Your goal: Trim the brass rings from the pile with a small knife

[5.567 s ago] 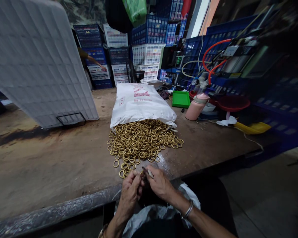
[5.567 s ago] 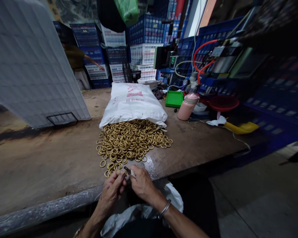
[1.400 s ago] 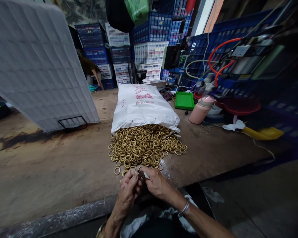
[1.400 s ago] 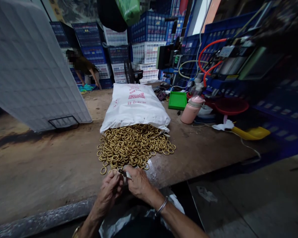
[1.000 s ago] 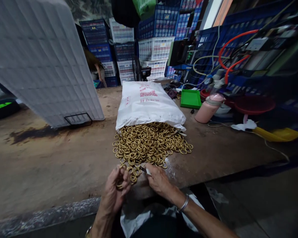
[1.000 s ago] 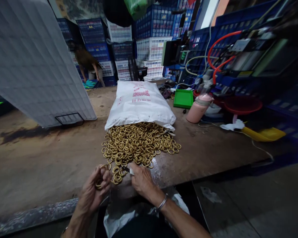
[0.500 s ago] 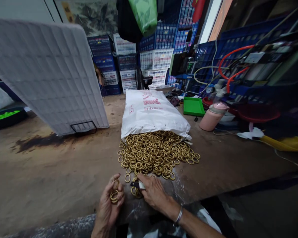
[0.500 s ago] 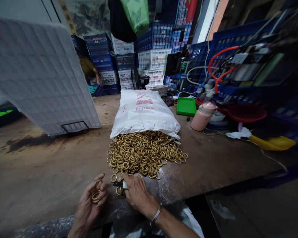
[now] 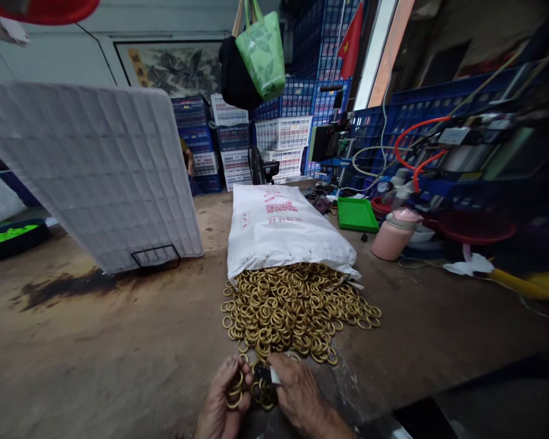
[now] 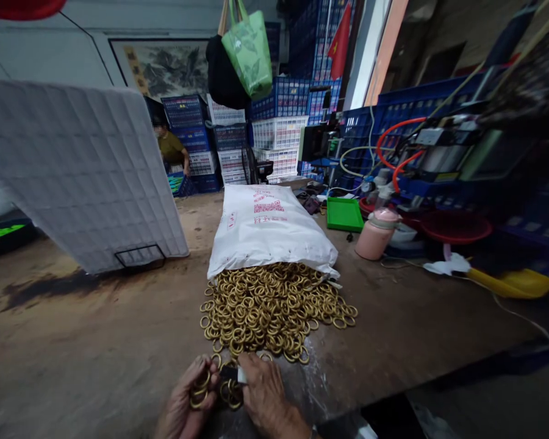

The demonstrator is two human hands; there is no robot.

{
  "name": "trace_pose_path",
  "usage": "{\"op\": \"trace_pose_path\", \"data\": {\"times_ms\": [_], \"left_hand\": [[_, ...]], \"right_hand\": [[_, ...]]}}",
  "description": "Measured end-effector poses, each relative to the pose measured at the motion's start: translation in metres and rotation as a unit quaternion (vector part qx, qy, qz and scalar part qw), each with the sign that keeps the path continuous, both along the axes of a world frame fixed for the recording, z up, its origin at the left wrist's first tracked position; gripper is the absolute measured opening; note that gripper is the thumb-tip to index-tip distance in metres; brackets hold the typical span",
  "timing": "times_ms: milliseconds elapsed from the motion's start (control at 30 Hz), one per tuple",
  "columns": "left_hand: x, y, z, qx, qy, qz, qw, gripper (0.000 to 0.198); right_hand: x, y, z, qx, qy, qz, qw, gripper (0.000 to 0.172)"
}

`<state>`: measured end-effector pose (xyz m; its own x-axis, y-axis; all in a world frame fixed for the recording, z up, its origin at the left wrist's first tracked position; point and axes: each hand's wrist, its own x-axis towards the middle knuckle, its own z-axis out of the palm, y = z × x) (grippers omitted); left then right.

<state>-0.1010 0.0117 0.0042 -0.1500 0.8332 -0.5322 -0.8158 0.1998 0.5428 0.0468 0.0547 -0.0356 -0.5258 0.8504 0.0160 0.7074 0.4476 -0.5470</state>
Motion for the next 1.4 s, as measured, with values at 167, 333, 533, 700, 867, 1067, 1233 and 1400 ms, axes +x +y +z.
{"op": "trace_pose_path", "data": {"times_ms": [167, 333, 533, 700, 867, 1067, 1233, 1400], "left_hand": [[0.003, 0.001, 0.001, 0.038, 0.020, -0.030, 0.999, 0.025], [0.014, -0.004, -0.006, 0.033, 0.186, -0.050, 0.981, 0.031], [0.029, -0.009, 0.004, 0.119, 0.387, -0.020, 0.914, 0.021], [0.044, -0.011, 0.007, 0.187, 0.451, -0.083, 0.869, 0.019], [0.062, -0.012, 0.010, 0.209, 0.505, -0.098, 0.832, 0.016], [0.077, -0.007, 0.014, 0.168, 0.528, -0.103, 0.826, 0.011], [0.088, 0.000, 0.020, 0.131, 0.491, -0.086, 0.857, 0.013], [0.093, 0.001, 0.022, 0.112, 0.417, -0.097, 0.897, 0.022]], "right_hand": [[0.000, 0.003, 0.017, -0.006, 0.066, -0.038, 0.997, 0.038], [0.005, 0.013, 0.023, -0.084, 0.172, -0.092, 0.977, 0.015], [0.011, 0.011, 0.035, -0.353, 0.324, -0.119, 0.870, 0.023], [0.025, 0.003, 0.050, -0.500, 0.390, -0.110, 0.765, 0.018], [0.044, -0.001, 0.047, -0.553, 0.403, -0.106, 0.722, 0.021], [0.056, 0.001, 0.048, -0.330, 0.310, -0.112, 0.884, 0.028], [0.061, 0.000, 0.052, -0.213, 0.314, -0.047, 0.924, 0.033], [0.056, 0.001, 0.038, -0.220, 0.340, -0.073, 0.912, 0.035]]}}
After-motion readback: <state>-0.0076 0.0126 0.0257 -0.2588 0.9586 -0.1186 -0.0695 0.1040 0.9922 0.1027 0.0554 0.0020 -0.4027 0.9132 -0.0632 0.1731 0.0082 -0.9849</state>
